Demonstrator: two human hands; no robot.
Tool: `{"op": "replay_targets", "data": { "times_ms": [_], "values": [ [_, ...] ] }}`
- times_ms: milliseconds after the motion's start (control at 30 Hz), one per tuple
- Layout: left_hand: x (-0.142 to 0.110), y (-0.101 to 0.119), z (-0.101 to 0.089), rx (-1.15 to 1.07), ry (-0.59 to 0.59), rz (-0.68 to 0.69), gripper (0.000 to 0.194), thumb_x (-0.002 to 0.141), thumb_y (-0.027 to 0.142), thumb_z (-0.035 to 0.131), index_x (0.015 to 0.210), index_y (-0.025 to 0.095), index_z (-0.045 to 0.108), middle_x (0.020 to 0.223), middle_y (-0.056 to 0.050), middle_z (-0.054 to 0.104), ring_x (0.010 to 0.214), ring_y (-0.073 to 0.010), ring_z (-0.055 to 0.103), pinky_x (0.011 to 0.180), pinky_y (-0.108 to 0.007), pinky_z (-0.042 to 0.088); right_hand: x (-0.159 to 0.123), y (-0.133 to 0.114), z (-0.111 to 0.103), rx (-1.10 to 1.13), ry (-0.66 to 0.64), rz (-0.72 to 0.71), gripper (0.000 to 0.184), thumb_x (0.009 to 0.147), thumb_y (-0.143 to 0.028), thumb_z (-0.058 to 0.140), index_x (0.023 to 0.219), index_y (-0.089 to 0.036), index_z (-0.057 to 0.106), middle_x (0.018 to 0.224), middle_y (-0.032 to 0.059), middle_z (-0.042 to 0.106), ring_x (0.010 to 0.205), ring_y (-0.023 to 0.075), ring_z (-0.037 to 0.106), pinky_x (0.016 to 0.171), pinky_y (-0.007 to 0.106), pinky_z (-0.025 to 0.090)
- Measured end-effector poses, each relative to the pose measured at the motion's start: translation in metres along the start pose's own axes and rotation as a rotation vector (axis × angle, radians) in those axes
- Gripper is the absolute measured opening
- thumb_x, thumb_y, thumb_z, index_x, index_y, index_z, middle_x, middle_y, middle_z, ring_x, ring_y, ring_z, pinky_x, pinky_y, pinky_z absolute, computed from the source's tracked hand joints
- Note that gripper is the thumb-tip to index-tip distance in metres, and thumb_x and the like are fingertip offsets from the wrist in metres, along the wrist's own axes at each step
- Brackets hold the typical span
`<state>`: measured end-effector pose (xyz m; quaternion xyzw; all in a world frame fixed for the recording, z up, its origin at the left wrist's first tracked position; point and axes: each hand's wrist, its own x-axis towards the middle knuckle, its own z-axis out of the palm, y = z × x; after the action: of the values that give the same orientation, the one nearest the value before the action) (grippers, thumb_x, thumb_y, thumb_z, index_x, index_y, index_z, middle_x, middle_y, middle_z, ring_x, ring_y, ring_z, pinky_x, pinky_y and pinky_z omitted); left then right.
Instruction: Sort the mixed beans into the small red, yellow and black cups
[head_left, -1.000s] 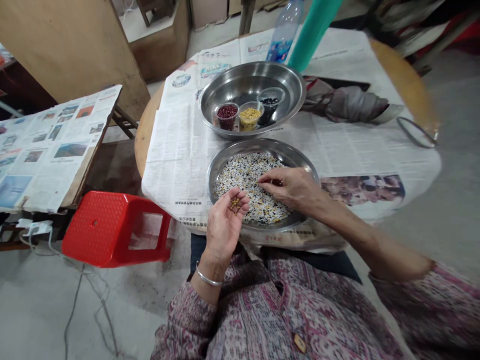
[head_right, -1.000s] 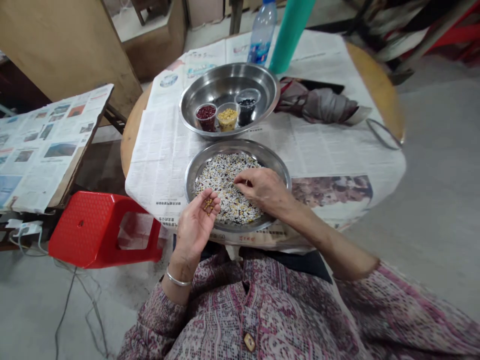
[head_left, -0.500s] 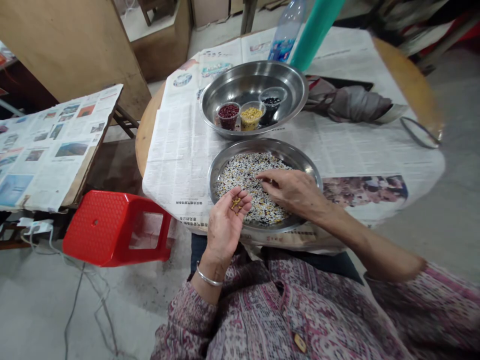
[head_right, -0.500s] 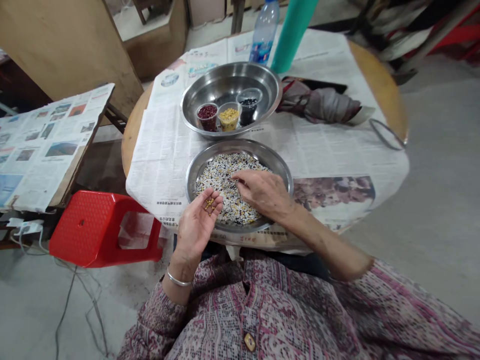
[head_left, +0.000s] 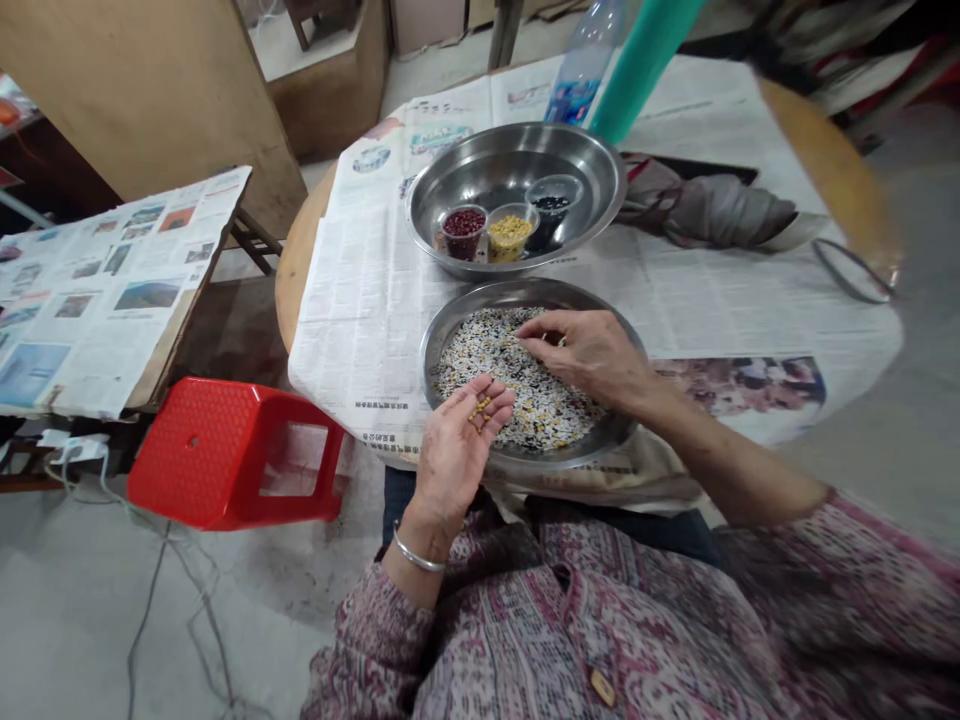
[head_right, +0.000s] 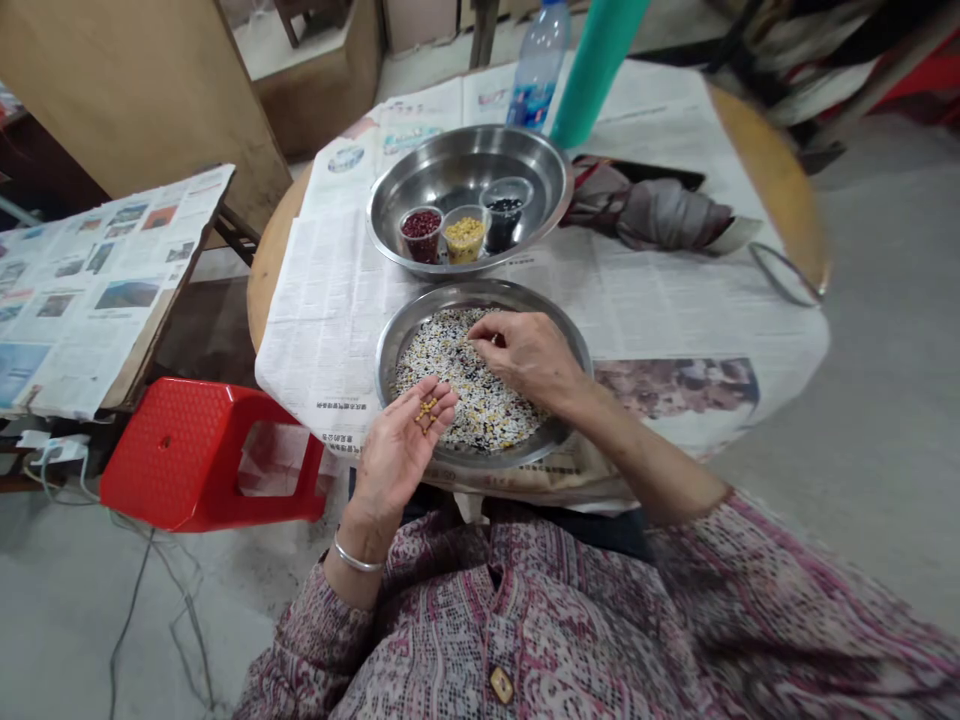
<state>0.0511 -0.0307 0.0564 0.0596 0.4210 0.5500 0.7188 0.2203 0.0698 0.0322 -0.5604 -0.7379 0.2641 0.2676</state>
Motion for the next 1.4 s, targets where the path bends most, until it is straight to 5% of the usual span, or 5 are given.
{"op": "replay_targets", "data": {
  "times_ms": [433, 833, 1033, 1167, 1400],
  "values": [
    [0.001, 0.001, 0.001, -0.005, 0.018, -0.026, 0.015, 0.093, 0.010, 0.057, 0.099, 0.010, 0.070, 0.099, -0.010, 0.071, 0.109, -0.0211, 0.070, 0.109, -0.036, 0.047, 0.014, 0.001, 0.017, -0.517, -0.109, -0.177, 0.028, 0.091, -0.024, 0.048, 0.092, -0.024, 0.076, 0.098, 0.0082, 0.076, 0.087, 0.0229, 0.066, 0.066, 0.034, 0.042],
    [0.001, 0.001, 0.002, -0.011, 0.022, -0.025, 0.019, 0.095, 0.011, 0.052, 0.107, 0.008, 0.067, 0.114, -0.016, 0.071, 0.126, -0.0281, 0.065, 0.118, -0.041, 0.041, 0.002, -0.017, -0.004, -0.032, -0.100, -0.041, 0.016, 0.084, -0.031, 0.056, 0.083, -0.024, 0.071, 0.077, 0.0038, 0.070, 0.066, 0.0190, 0.059, 0.065, 0.034, 0.042],
    [0.000, 0.001, 0.002, -0.021, 0.019, -0.031, 0.023, 0.093, 0.013, 0.058, 0.114, 0.011, 0.067, 0.117, -0.015, 0.071, 0.132, -0.0287, 0.061, 0.118, -0.041, 0.041, 0.003, -0.009, -0.004, -0.329, -0.056, 0.054, 0.014, 0.083, -0.028, 0.059, 0.079, -0.025, 0.072, 0.079, 0.0059, 0.073, 0.071, 0.0224, 0.062, 0.063, 0.035, 0.037],
    [0.001, 0.000, 0.001, -0.020, 0.021, -0.028, 0.022, 0.093, 0.013, 0.058, 0.113, 0.010, 0.068, 0.119, -0.016, 0.071, 0.133, -0.0292, 0.060, 0.119, -0.041, 0.040, 0.006, -0.006, -0.002, -0.318, -0.190, -0.017, 0.021, 0.084, -0.041, 0.063, 0.073, -0.026, 0.072, 0.073, 0.0022, 0.073, 0.069, 0.0201, 0.062, 0.060, 0.032, 0.038],
    [0.002, -0.001, 0.000, -0.020, 0.010, -0.016, 0.019, 0.095, 0.013, 0.053, 0.108, 0.010, 0.068, 0.115, -0.016, 0.071, 0.129, -0.0290, 0.062, 0.118, -0.042, 0.041, 0.026, -0.009, 0.019, -0.374, -0.142, -0.256, 0.027, 0.091, -0.025, 0.051, 0.097, -0.024, 0.078, 0.104, 0.0086, 0.076, 0.093, 0.0234, 0.067, 0.075, 0.035, 0.046]
  ]
}}
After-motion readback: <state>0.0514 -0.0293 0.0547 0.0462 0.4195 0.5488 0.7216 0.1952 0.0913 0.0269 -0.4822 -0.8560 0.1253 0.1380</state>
